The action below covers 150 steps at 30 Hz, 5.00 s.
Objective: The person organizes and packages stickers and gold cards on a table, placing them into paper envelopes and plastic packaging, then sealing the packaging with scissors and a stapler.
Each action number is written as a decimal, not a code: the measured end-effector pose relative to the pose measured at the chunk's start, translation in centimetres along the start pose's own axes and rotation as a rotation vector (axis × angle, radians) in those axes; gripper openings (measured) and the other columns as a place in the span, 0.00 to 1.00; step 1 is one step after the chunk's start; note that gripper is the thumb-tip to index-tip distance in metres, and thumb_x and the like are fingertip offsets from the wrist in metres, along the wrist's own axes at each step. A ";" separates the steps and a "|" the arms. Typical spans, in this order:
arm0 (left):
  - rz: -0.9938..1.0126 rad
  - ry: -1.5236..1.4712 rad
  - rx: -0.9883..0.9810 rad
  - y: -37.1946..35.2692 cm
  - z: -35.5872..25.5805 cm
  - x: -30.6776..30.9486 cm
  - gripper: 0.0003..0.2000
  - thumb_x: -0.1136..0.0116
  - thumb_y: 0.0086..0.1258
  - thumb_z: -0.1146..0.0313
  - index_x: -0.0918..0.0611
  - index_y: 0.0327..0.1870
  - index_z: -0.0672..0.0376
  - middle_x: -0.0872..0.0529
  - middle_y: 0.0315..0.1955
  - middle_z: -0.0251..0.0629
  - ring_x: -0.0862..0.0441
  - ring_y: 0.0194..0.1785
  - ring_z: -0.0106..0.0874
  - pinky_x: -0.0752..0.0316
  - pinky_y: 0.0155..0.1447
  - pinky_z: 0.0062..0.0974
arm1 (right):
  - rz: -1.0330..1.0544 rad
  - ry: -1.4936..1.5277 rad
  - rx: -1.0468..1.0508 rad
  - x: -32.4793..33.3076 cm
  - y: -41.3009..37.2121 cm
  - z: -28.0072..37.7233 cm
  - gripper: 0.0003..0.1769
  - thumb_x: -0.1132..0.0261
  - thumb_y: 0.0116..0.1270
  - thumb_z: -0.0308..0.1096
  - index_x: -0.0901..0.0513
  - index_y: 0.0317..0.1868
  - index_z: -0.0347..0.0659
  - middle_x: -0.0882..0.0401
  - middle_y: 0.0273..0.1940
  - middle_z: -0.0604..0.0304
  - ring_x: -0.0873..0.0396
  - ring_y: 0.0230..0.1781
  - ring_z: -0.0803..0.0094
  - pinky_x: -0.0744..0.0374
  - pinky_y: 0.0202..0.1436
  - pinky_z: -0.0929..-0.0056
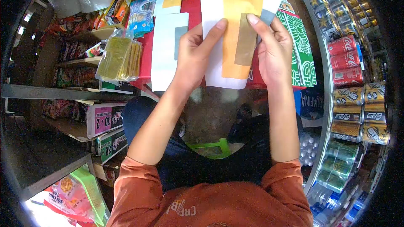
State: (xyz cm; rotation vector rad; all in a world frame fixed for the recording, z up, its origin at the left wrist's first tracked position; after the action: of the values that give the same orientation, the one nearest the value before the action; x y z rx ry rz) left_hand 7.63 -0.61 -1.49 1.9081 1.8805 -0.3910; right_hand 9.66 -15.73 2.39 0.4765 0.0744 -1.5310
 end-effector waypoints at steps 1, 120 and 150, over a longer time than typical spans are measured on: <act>-0.009 -0.006 0.000 0.0 0.1 0.0 0.16 0.40 0.80 0.59 0.13 0.52 0.65 0.10 0.43 0.33 0.16 0.43 0.17 0.22 0.48 0.18 | -0.001 -0.001 -0.001 0.0 0.0 0.0 0.16 0.27 0.68 0.30 0.15 0.54 0.33 0.11 0.49 0.55 0.14 0.48 0.75 0.20 0.56 0.75; 0.594 0.341 0.432 -3.2 5.9 -3.2 0.18 0.39 0.79 0.60 0.16 0.60 0.63 0.10 0.48 0.33 0.17 0.50 0.21 0.22 0.56 0.24 | -0.194 0.095 0.167 6.0 2.0 5.0 0.14 0.33 0.74 0.34 0.16 0.53 0.33 0.12 0.48 0.56 0.14 0.47 0.70 0.18 0.53 0.71; 0.181 0.492 0.280 0.3 2.5 0.8 0.07 0.33 0.73 0.65 0.14 0.36 0.57 0.23 0.23 0.18 0.23 0.31 0.13 0.19 0.39 0.18 | -0.102 0.066 -0.118 4.1 4.8 -0.9 0.15 0.32 0.72 0.34 0.16 0.54 0.33 0.12 0.49 0.55 0.13 0.46 0.71 0.16 0.51 0.73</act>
State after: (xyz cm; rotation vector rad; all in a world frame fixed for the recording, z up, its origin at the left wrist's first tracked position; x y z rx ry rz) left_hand 8.17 -1.16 -4.05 2.5243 1.9999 -0.1357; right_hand 14.75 -19.44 1.43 0.4341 0.2419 -1.6009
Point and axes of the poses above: each hand's wrist, its own y-axis towards the middle knuckle, its own x-axis out of the back of the hand, z = x × y, the point moved 6 cm from there along y, towards the middle knuckle
